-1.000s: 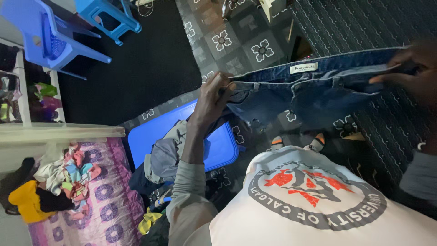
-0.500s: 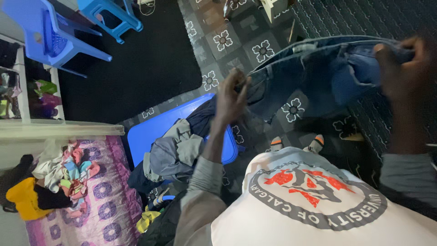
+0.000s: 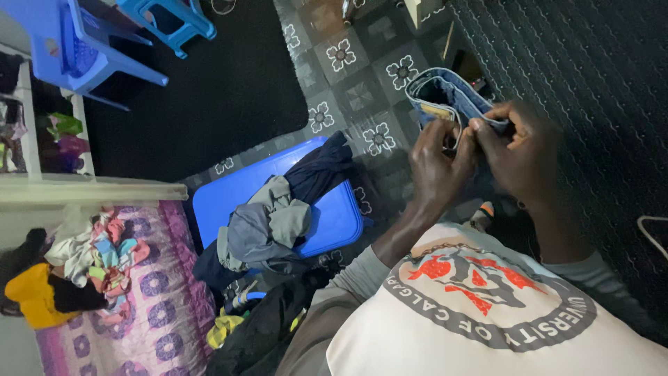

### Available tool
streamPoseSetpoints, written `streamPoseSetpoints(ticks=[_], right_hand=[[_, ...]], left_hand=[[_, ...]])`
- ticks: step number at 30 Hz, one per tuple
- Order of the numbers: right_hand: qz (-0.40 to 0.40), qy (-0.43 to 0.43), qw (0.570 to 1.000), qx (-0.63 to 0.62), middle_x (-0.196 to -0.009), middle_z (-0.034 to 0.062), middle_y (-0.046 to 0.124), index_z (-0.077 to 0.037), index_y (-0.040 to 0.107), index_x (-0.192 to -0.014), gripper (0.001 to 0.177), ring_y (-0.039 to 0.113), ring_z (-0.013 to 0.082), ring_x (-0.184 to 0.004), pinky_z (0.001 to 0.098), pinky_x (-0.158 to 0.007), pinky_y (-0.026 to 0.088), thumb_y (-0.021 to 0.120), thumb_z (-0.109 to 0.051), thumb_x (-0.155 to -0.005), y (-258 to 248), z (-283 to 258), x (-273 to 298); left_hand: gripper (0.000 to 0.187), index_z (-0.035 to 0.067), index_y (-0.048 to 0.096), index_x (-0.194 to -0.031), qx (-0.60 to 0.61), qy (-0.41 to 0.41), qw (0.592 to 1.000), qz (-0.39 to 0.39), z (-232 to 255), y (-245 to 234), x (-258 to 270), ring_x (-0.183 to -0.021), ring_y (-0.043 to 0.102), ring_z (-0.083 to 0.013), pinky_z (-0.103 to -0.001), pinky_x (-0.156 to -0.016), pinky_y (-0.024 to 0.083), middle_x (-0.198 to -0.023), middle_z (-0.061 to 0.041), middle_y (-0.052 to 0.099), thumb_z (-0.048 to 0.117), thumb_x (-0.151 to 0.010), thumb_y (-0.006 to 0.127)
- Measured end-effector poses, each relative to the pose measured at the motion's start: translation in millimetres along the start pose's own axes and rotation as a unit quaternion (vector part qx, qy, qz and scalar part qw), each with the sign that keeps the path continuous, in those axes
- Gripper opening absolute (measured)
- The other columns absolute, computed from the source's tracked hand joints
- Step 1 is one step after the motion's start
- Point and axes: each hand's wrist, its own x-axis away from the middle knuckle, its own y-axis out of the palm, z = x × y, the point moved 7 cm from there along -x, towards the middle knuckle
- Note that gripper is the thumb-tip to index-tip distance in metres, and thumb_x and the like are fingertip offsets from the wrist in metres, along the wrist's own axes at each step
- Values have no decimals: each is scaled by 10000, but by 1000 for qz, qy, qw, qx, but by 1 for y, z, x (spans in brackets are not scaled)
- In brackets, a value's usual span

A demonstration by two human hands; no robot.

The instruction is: The person irons a pair of blue jeans on a flat surface using a white iron, smoothing the fabric by hand and then folding the jeans into a compact bundle.

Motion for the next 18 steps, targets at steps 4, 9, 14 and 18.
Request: streamPoseSetpoints(ticks=[4, 9, 14, 18], right_hand=[[-120, 27, 989, -83, -955, 71, 724, -43, 681, -1162, 229, 707, 161, -769, 314, -637, 562, 700, -227, -1028, 5, -11, -5], [-84, -249, 952, 157, -1165, 223, 703, 4, 605, -1218, 721, 701, 356, -1064, 445, -864, 575, 893, -264, -615, 3, -27, 10], [-66, 50, 990, -115, -1072, 94, 685, -50, 592, -1220, 338, 696, 127, -937, 289, -810, 599, 798, -130, -964, 7, 54, 20], [-67, 44, 972, -221, -1045, 89, 651, -44, 570, -1132, 297, 664, 97, -865, 264, -724, 562, 808, -116, -970, 4, 62, 23]], left_hand=[[159, 7, 622, -986, -41, -6, 999, 12, -3, -9, 0, -768, 606, -243, -388, -707, 491, -891, -127, 617, 139, -997, 711], [148, 21, 639, -1057, 32, -3, 997, -71, -3, -14, 8, -853, 673, -223, -374, -778, 547, -964, -104, 664, 129, -977, 701], [396, 48, 644, -1281, 127, -43, 969, -205, -45, -11, 15, -1146, 722, -223, -349, -999, 617, -1239, -98, 719, 21, -901, 755], [917, 18, 435, -1396, 173, -55, 982, -49, -95, -43, -19, -1242, 514, -172, -366, -1090, 486, -1363, -129, 486, -32, -617, 917]])
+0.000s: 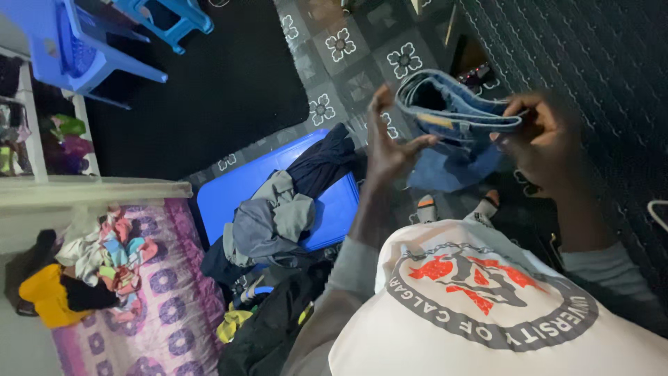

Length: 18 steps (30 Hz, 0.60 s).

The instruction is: The person irons a pair of blue jeans on a flat surface using a white iron, smoothing the fabric by hand and then folding the jeans into a compact bundle.

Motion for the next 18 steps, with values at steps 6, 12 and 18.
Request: streamPoseSetpoints(ticks=[6, 12, 18], right_hand=[[-90, -44, 981, 169, -1106, 130, 683, -12, 552, -1262, 386, 716, 193, -1009, 323, -876, 620, 754, -128, -954, -6, -33, -19], [-206, -41, 868, 449, -1124, 242, 711, -8, 520, -1426, 953, 741, 328, -875, 403, -691, 621, 883, -439, -658, -16, -57, -38], [-312, 119, 796, 505, -795, 211, 752, -52, 421, -1493, 904, 740, 319, -595, 423, -543, 611, 797, -512, -813, 25, -17, -62]], left_hand=[[689, 7, 631, -1356, 56, -95, 969, -223, -25, 27, -41, -1162, 680, -186, -355, -1015, 590, -1273, -128, 723, 89, -754, 955], [579, -7, 712, -1207, -9, -95, 961, -260, -11, 61, -42, -983, 784, -185, -347, -870, 668, -1079, -92, 800, 169, -711, 952], [708, 1, 661, -1278, -77, 17, 947, -311, -5, 84, -55, -1069, 760, -236, -366, -950, 618, -1163, -126, 777, 153, -670, 992]])
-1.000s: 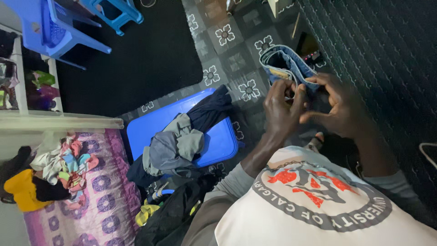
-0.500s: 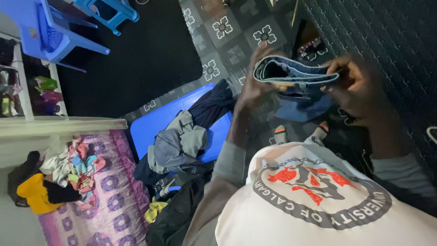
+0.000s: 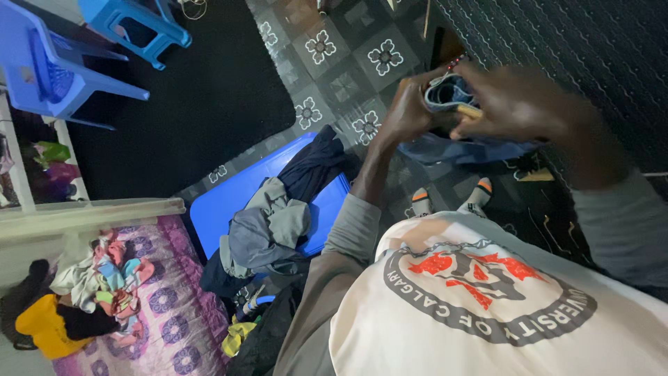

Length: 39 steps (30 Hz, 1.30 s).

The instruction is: The person irons a pair of blue jeans on a flat surface using a white iron, smoothing the fabric by hand and then folding the jeans into a compact bundle.

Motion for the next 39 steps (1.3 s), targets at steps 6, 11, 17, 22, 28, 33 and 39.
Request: streamPoseSetpoints(ticks=[6, 11, 17, 22, 28, 33, 39], right_hand=[[106, -58, 973, -196, -707, 173, 712, 27, 580, -1324, 681, 681, 264, -494, 385, -468, 538, 835, -326, -800, 12, -5, -37], [151, 26, 945, -289, -747, 182, 701, 19, 682, -1159, 440, 657, 233, -575, 375, -527, 502, 864, -254, -866, 49, 6, -68], [273, -26, 910, -309, -927, 139, 726, -5, 673, -1134, 389, 719, 167, -779, 321, -669, 568, 873, -238, -894, 79, -3, -80], [318, -78, 907, -266, -848, 183, 698, 24, 646, -1062, 372, 688, 228, -722, 371, -709, 549, 886, -232, -938, 67, -7, -67], [224, 79, 901, -363, -850, 138, 702, -20, 627, -1075, 305, 693, 192, -670, 346, -580, 547, 824, -228, -972, 33, 6, -18], [298, 78, 867, -391, -913, 156, 704, -13, 594, -1087, 306, 715, 189, -754, 330, -606, 576, 800, -146, -904, -22, 20, 11], [246, 239, 862, -372, -787, 226, 700, 24, 592, -928, 319, 672, 269, -604, 416, -497, 531, 849, -163, -957, -34, 83, 28]], left_hand=[[892, 101, 495, -1456, 5, 36, 992, 122, -30, -29, 17, -1328, 628, -252, -393, -1164, 527, -1367, -101, 657, 137, -706, 976], [363, 4, 692, -1197, 154, -183, 835, 496, -177, -52, 133, -798, 634, -196, -350, -681, 511, -962, -113, 705, 285, -971, 742], [794, 43, 566, -1357, 668, -311, 614, 282, -314, 118, 257, -1102, 635, -388, -551, -957, 501, -1277, -191, 649, 712, -938, 476], [1009, -99, 377, -1467, 736, -455, 400, 303, -341, 189, 254, -1202, 521, -537, -683, -1057, 409, -1312, -346, 487, 805, -1024, 455], [749, 79, 365, -1561, 864, -178, 447, 149, -328, 174, 172, -1384, 467, -431, -646, -1084, 369, -1527, -195, 505, 646, -1073, 412], [747, 49, 438, -1555, 799, -302, 454, 254, -356, 182, 142, -1369, 522, -429, -638, -1147, 358, -1512, -217, 552, 523, -989, 552], [560, -4, 619, -1331, 674, -259, 578, 380, -382, 128, 115, -1221, 609, -398, -563, -1114, 435, -1324, -200, 661, 369, -924, 716]])
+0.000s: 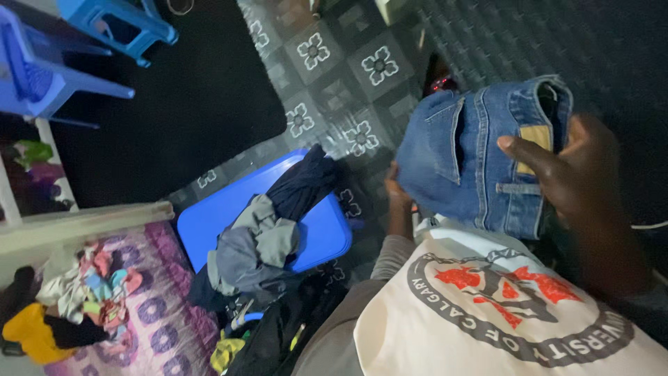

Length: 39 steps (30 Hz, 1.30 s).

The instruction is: The person irons a pair of blue jeans on a flat surface using a white iron, smoothing the fabric by hand and then folding the jeans into a compact bundle.

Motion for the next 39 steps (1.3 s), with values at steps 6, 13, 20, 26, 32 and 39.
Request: streamPoseSetpoints(ticks=[6, 13, 20, 26, 32, 39], right_hand=[[-25, -72, 991, -110, -778, 102, 678, -66, 592, -950, 258, 643, 145, -635, 348, -633, 521, 828, -168, -975, -51, 35, -21], [1, -45, 988, -149, -906, 89, 700, -92, 593, -1102, 253, 711, 186, -741, 375, -682, 607, 765, -152, -926, -90, 35, -58], [-6, 78, 964, -256, -920, 71, 693, -65, 527, -1182, 335, 736, 173, -787, 395, -703, 631, 696, -253, -962, -105, 31, -105], [66, 196, 943, -260, -1001, 33, 691, -98, 512, -1289, 437, 729, 158, -883, 377, -727, 612, 672, -305, -939, -104, 87, -137], [133, 272, 933, -193, -1063, 83, 675, -75, 516, -1314, 470, 704, 212, -946, 409, -781, 587, 684, -327, -954, -97, 213, -116], [104, 340, 933, -64, -1135, 141, 655, -49, 522, -1343, 512, 675, 275, -1020, 448, -844, 558, 698, -353, -971, -43, 387, -53]], left_hand=[[448, -18, 640, -1246, 9, -15, 1000, -2, 12, 26, -33, -1153, 645, -376, -529, -1085, 477, -1243, -198, 691, 273, -908, 686], [300, -38, 669, -1127, 15, -7, 999, -45, 47, 104, -101, -1058, 696, -346, -482, -1045, 536, -1129, -195, 731, 139, -886, 643], [212, -35, 693, -1049, -49, 46, 992, -110, 145, 223, -174, -922, 706, -319, -440, -909, 569, -1013, -175, 735, 134, -932, 640], [211, 0, 690, -1124, -85, 109, 982, -125, 195, 295, -261, -998, 707, -268, -418, -958, 568, -1100, -129, 734, 107, -943, 681], [455, -49, 680, -1143, -155, 110, 944, -271, 64, 280, -305, -1060, 688, -291, -460, -967, 558, -1117, -149, 730, 373, -983, 626], [377, -55, 632, -1161, -595, 245, 760, -87, -57, 201, -261, -981, 665, -381, -500, -886, 527, -1067, -229, 709, 232, -918, 611]])
